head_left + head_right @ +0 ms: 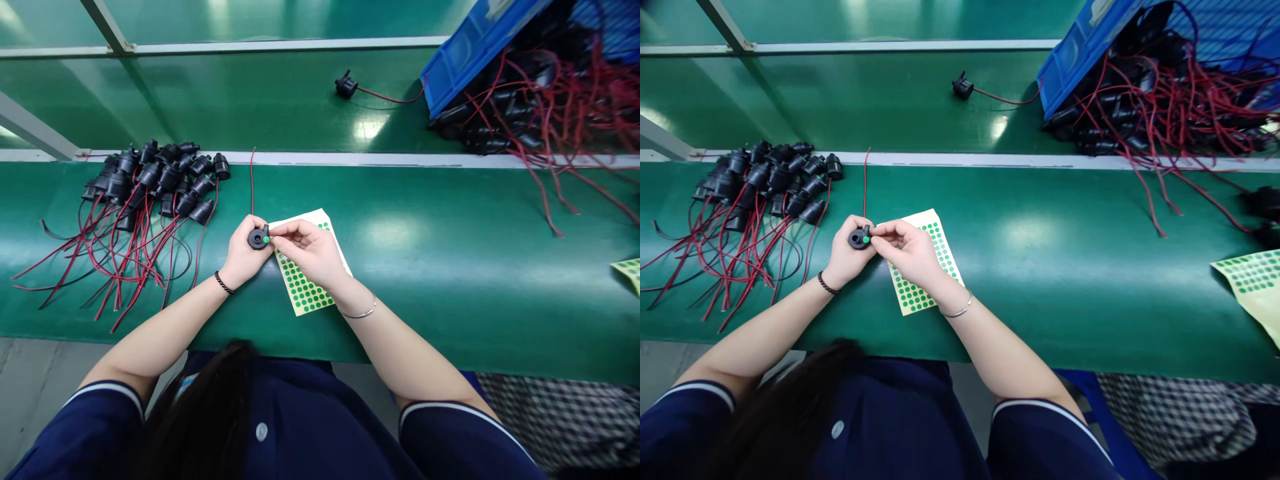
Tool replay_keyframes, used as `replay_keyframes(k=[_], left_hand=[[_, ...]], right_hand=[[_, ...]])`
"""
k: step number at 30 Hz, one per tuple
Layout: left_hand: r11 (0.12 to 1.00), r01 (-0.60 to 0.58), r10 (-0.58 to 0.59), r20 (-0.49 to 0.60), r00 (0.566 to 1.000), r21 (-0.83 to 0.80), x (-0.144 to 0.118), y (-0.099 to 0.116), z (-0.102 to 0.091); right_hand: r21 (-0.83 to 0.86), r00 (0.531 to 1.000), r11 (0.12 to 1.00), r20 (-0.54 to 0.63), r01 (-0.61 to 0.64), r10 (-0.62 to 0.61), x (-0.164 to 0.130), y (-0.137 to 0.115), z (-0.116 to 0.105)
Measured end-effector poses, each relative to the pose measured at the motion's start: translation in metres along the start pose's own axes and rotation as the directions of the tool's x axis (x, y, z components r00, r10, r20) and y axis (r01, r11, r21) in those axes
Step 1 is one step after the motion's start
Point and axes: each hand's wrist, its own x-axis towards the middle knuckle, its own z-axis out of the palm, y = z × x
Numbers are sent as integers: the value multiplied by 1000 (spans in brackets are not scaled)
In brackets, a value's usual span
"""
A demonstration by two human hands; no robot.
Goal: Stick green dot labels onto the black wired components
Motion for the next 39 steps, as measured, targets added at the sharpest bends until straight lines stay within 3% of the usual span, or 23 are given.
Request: replay_keyframes(k=[7, 19, 27, 39], left_hand=[[989, 101, -96, 49, 994, -104, -3, 6, 3], [965, 179, -165, 87, 983, -191, -4, 7, 5], [963, 202, -188, 91, 978, -178, -3, 12, 4], [942, 233, -220, 80, 972, -242, -2, 9, 6]], right_hand=[[-286, 969, 928, 2, 238, -248, -3, 1, -2], [-393, 940, 863, 6, 316, -341, -4, 5, -3], [-482, 876, 761, 31, 435, -482, -1, 8, -3], [-528, 841, 708, 20, 469, -541, -3, 12, 1]])
